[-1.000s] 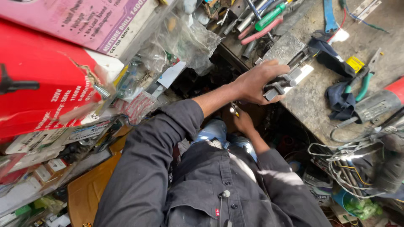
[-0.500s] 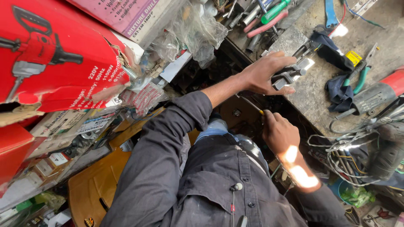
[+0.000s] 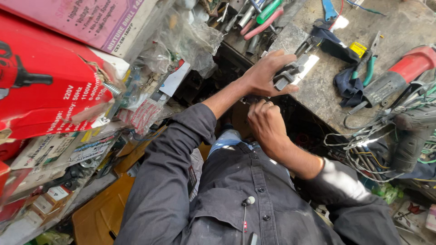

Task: The person repairs a power tool at a cluttered workbench. They hold the tool's gear housing, unscrew and pry components with a screwdriver, tap parts with a hammer, handle a brush and small parts, and finally use a corded power drill on the tool's component while another person's hands rest on the bench nearby.

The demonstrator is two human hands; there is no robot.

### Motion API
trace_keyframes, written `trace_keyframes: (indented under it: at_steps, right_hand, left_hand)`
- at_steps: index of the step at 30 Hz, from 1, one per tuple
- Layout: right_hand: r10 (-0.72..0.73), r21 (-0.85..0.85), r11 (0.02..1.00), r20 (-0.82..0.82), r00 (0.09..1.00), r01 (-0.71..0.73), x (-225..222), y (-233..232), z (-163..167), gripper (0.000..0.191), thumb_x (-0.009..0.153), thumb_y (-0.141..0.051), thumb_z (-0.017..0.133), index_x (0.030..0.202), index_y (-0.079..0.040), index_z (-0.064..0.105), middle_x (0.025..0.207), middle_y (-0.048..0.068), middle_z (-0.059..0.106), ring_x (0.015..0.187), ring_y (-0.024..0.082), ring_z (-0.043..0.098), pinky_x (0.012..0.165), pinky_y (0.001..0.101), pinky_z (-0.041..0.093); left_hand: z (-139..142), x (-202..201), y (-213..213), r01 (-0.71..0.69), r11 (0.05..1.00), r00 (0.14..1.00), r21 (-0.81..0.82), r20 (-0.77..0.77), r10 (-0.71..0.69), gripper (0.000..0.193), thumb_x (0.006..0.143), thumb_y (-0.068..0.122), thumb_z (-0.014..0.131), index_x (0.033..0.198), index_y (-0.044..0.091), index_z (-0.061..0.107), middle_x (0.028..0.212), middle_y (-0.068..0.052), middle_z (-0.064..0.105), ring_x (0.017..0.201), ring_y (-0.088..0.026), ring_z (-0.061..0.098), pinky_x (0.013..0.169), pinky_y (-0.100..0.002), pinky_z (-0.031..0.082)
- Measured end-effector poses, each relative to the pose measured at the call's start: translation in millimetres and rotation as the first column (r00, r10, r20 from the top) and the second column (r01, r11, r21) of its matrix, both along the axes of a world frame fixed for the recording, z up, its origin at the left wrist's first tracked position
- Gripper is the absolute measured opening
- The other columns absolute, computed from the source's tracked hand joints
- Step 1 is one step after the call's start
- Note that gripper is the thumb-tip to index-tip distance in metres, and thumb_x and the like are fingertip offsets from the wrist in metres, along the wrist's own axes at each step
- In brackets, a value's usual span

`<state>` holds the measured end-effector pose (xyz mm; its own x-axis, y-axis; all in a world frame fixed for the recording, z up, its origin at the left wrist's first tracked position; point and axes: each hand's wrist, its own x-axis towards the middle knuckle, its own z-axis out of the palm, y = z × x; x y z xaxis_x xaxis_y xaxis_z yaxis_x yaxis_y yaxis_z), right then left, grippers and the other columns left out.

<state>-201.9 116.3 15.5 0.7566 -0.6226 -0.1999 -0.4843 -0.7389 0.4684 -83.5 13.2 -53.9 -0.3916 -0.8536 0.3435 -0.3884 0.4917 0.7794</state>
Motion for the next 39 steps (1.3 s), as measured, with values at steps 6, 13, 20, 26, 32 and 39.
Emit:
trace_keyframes:
  at_steps: [6,13,20,26,32,39]
  right_hand:
    - [-0.063,-0.071,0.995,0.099,0.993,0.070,-27.3,10.2,-5.9,0.009,0.088,-0.021,0.059,0.082,-0.014,0.058,0.072,-0.001,0.051,0.067,0.011,0.055,0.054,0.0269,0.038]
    - [-0.268,0.144,0.963,0.563,0.782,0.226,-82.6,23.1,-45.0,0.005,0.091,-0.016,0.059,0.089,-0.012,0.055,0.076,0.004,0.051,0.067,0.020,0.061,0.055,0.0325,0.047]
    - [-0.417,0.608,0.756,0.163,0.894,0.241,-88.3,-6.6,-61.6,0.027,0.081,-0.024,0.067,0.098,-0.003,0.062,0.076,0.014,0.072,0.069,0.030,0.073,0.057,0.0402,0.056]
    - [-0.440,0.661,0.713,0.159,0.884,0.236,-80.0,-33.8,-87.2,0.031,0.091,-0.035,0.067,0.082,-0.007,0.075,0.074,0.016,0.073,0.068,0.035,0.073,0.060,0.0459,0.057]
    - [-0.491,0.721,0.675,0.281,0.825,0.156,-97.1,-38.3,-105.5,0.025,0.079,-0.030,0.071,0.091,-0.008,0.072,0.071,0.017,0.071,0.066,0.037,0.070,0.060,0.0485,0.056]
    - [-0.576,0.675,0.738,0.625,0.527,0.006,-100.0,-51.8,-171.2,0.029,0.072,-0.029,0.077,0.089,-0.007,0.071,0.072,0.015,0.070,0.064,0.038,0.068,0.058,0.0491,0.054]
  left_hand:
    - [-0.6,-8.9,-1.9,0.021,0.998,1.000,-0.051,-0.016,-0.022,0.069,0.089,0.044,0.082,0.133,-0.001,0.055,0.112,-0.017,0.060,0.107,-0.035,0.061,0.096,-0.046,0.050]
    - [4.6,-17.0,0.1,0.027,0.999,0.999,-0.035,-0.039,-0.029,0.066,0.087,0.041,0.084,0.130,-0.001,0.057,0.115,-0.018,0.061,0.111,-0.035,0.060,0.100,-0.044,0.050]
    - [25.1,-25.9,10.6,-0.007,0.999,1.000,-0.037,0.004,0.007,0.060,0.088,0.038,0.084,0.129,0.002,0.060,0.110,-0.015,0.062,0.105,-0.034,0.059,0.096,-0.044,0.049]
    - [33.7,-23.8,4.1,-0.016,0.999,1.000,-0.041,-0.002,0.016,0.054,0.087,0.037,0.084,0.124,0.005,0.062,0.107,-0.014,0.064,0.103,-0.035,0.060,0.094,-0.044,0.049]
    - [35.6,-23.2,-8.7,-0.027,0.999,1.000,-0.028,-0.014,0.026,0.050,0.085,0.034,0.084,0.121,0.007,0.064,0.106,-0.014,0.064,0.102,-0.035,0.060,0.092,-0.044,0.050]
    - [37.7,-26.0,-22.6,-0.059,0.998,0.997,-0.015,0.047,0.059,0.045,0.083,0.036,0.082,0.108,0.005,0.060,0.098,-0.015,0.058,0.094,-0.037,0.057,0.085,-0.046,0.048]
